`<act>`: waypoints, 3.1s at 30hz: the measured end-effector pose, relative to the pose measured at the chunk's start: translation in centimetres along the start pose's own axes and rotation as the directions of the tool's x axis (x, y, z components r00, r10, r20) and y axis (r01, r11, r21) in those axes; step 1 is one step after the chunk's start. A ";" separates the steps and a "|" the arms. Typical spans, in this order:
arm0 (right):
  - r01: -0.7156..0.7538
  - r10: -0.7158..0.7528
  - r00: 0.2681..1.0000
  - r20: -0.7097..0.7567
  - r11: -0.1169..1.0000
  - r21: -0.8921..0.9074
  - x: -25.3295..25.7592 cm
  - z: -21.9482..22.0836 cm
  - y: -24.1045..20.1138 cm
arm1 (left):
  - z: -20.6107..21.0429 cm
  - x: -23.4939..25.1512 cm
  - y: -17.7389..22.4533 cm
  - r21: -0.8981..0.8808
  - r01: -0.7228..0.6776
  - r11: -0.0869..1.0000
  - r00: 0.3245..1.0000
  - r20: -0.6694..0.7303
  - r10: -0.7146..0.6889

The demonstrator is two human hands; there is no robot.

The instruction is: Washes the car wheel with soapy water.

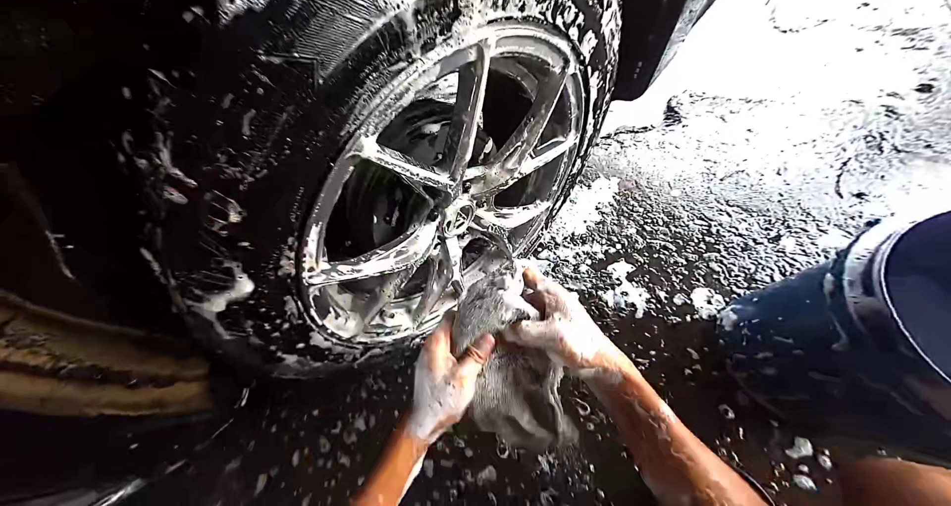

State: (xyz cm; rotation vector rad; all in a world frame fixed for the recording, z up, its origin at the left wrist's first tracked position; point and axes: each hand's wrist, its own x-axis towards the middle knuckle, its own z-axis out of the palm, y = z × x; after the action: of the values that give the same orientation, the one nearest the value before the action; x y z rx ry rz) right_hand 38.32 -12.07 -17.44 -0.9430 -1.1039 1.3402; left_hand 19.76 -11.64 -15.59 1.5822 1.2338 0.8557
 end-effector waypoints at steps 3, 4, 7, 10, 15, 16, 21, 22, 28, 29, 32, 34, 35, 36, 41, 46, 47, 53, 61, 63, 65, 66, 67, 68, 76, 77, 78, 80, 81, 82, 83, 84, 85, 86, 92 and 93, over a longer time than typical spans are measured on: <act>-0.086 0.090 0.994 -0.067 0.995 0.060 0.5 -4.3 4.9 | 0.3 1.5 1.6 0.185 0.163 0.969 0.982 -0.125 -0.142; -0.107 0.103 0.988 -0.112 0.994 -0.024 0.6 -5.6 6.1 | 0.5 1.7 2.1 0.195 0.213 0.957 0.968 -0.175 -0.180; -0.267 0.232 0.945 -0.231 0.954 -0.137 0.7 -6.8 6.9 | 1.1 3.3 3.7 0.232 0.220 0.947 0.949 -0.276 -0.153; -0.324 0.329 0.942 0.072 0.824 0.465 0.1 -2.8 5.2 | 3.0 5.1 5.0 0.280 0.148 0.949 0.988 -0.002 -0.153; -0.002 0.098 0.991 -0.088 0.677 0.736 2.4 1.3 0.7 | 2.7 3.9 7.8 0.521 -0.320 0.791 0.937 0.055 0.344; 0.102 -0.023 0.988 -0.153 0.842 0.530 3.7 1.1 -1.3 | 0.8 4.0 8.5 0.572 -0.351 0.742 0.881 -0.068 0.468; 0.493 -0.629 0.774 0.072 0.528 -0.691 12.9 4.8 -9.2 | -6.1 7.5 9.8 0.424 -0.240 0.873 0.867 -0.311 0.389; 0.518 -0.643 0.756 0.119 0.477 -0.710 14.8 5.8 -9.0 | -6.2 8.1 8.9 0.379 -0.271 0.885 0.851 -0.335 0.404; 0.435 -0.608 0.790 -0.077 0.646 -0.627 12.8 4.4 -3.1 | -5.8 8.1 4.7 0.238 -0.184 0.954 0.921 -0.297 0.252; 0.382 -0.505 0.853 -0.129 0.774 -0.505 11.2 3.9 -3.3 | -5.9 7.8 4.6 0.238 -0.188 0.953 0.925 -0.284 0.253; 0.097 -0.103 0.975 -0.197 0.994 -0.043 7.0 2.0 -1.5 | -6.4 7.7 4.3 0.260 -0.239 0.936 0.914 -0.264 0.307; -0.051 0.065 0.984 -0.167 0.995 0.085 5.4 2.2 0.0 | -6.6 8.2 4.0 0.263 -0.267 0.927 0.917 -0.225 0.328; -0.076 0.089 0.982 -0.165 0.993 0.086 4.6 2.8 0.4 | -6.7 8.3 3.9 0.242 -0.270 0.932 0.932 -0.177 0.316; -0.076 0.085 0.980 -0.182 0.996 0.055 3.8 3.5 0.7 | -7.0 8.3 3.9 0.206 -0.271 0.940 0.951 -0.093 0.295; 0.027 -0.053 0.998 -0.046 0.893 -0.449 1.8 4.5 -0.9 | -5.6 9.3 2.4 0.012 -0.228 0.974 0.888 0.412 0.203; -0.115 0.083 0.993 -0.080 0.778 -0.617 -0.2 2.5 -1.2 | -0.4 10.5 -0.6 -0.234 -0.101 0.967 0.785 0.578 0.222; -0.166 0.114 0.985 -0.127 0.810 -0.563 -1.1 2.1 -0.3 | 0.3 10.8 -0.4 -0.252 -0.133 0.959 0.762 0.593 0.261; -0.240 0.180 0.970 -0.165 0.832 -0.500 -5.6 -3.0 2.4 | 2.3 9.8 1.0 0.046 -0.436 0.899 0.815 0.443 0.372; 0.439 -0.550 0.776 -0.308 0.822 -0.362 3.6 0.9 4.1 | 0.8 8.6 2.8 -0.221 -0.214 0.951 0.946 0.195 0.258; 0.445 -0.525 0.778 -0.345 0.849 -0.287 6.4 2.8 4.5 | -0.5 8.9 2.6 -0.116 -0.250 0.961 0.957 0.119 0.263; 0.378 -0.477 0.773 -0.418 0.876 -0.300 8.6 4.9 4.5 | -3.0 9.3 3.2 0.216 -0.303 0.928 0.942 -0.082 0.327; 0.317 -0.438 0.753 -0.492 0.896 -0.312 9.5 6.2 4.5 | -4.5 9.6 3.6 0.374 -0.274 0.886 0.923 -0.158 0.352; 0.258 -0.400 0.716 -0.572 0.913 -0.315 10.4 7.5 4.6 | -5.7 10.1 4.1 0.483 -0.200 0.852 0.922 -0.201 0.330; 0.219 -0.371 0.666 -0.648 0.927 -0.305 11.4 8.6 4.7 | -6.6 10.7 4.7 0.543 -0.107 0.833 0.942 -0.212 0.260; 0.071 -0.245 0.701 -0.669 0.958 -0.276 14.6 10.1 1.1 | -6.2 15.7 7.2 0.393 0.092 0.915 0.993 0.026 -0.111; 0.042 -0.227 0.744 -0.628 0.955 -0.294 14.4 9.5 0.5 | -6.4 16.0 7.0 0.319 0.070 0.945 0.993 0.063 -0.095; 0.020 -0.200 0.781 -0.591 0.955 -0.296 14.2 8.9 0.0 | -6.7 16.4 6.7 0.221 0.048 0.974 0.992 0.102 -0.072; 0.039 -0.175 0.845 -0.505 0.963 -0.268 13.3 7.8 -0.4 | -6.8 16.8 6.0 0.035 0.017 0.999 0.989 0.149 -0.022; 0.059 -0.162 0.878 -0.450 0.970 -0.234 12.8 7.4 -0.2 | -6.6 16.9 5.9 0.012 -0.006 1.000 0.990 0.141 0.005; 0.094 -0.159 0.903 -0.399 0.979 -0.178 12.5 7.0 -0.1 | -6.4 16.9 5.9 0.058 -0.049 0.997 0.991 0.126 0.041; 0.146 -0.169 0.919 -0.357 0.985 -0.090 12.5 6.6 0.3 | -6.2 16.9 5.8 0.152 -0.098 0.984 0.991 0.103 0.083; 0.197 -0.179 0.924 -0.339 0.980 0.021 12.6 6.4 1.0 | -6.1 16.8 5.6 0.266 -0.147 0.953 0.988 0.079 0.130; 0.233 -0.181 0.925 -0.334 0.965 0.122 12.7 6.3 1.8 | -6.2 16.8 5.2 0.383 -0.198 0.902 0.980 0.064 0.188; 0.262 -0.190 0.918 -0.349 0.950 0.171 12.9 6.3 2.5 | -6.2 16.8 4.8 0.492 -0.234 0.839 0.969 0.042 0.245; 0.289 -0.217 0.774 -0.594 0.957 0.027 12.8 8.7 2.6 | -5.8 16.7 3.9 0.595 -0.214 0.775 0.932 -0.113 0.344; 0.296 -0.239 0.742 -0.627 0.955 -0.014 12.9 9.2 2.0 | -5.7 16.4 3.9 0.476 -0.238 0.847 0.929 -0.143 0.341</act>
State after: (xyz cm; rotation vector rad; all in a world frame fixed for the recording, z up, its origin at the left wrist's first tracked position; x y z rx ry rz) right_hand 27.93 0.05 -16.28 -1.0158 -0.6213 0.7342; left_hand 19.97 5.40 -10.29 2.1385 1.4484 1.0098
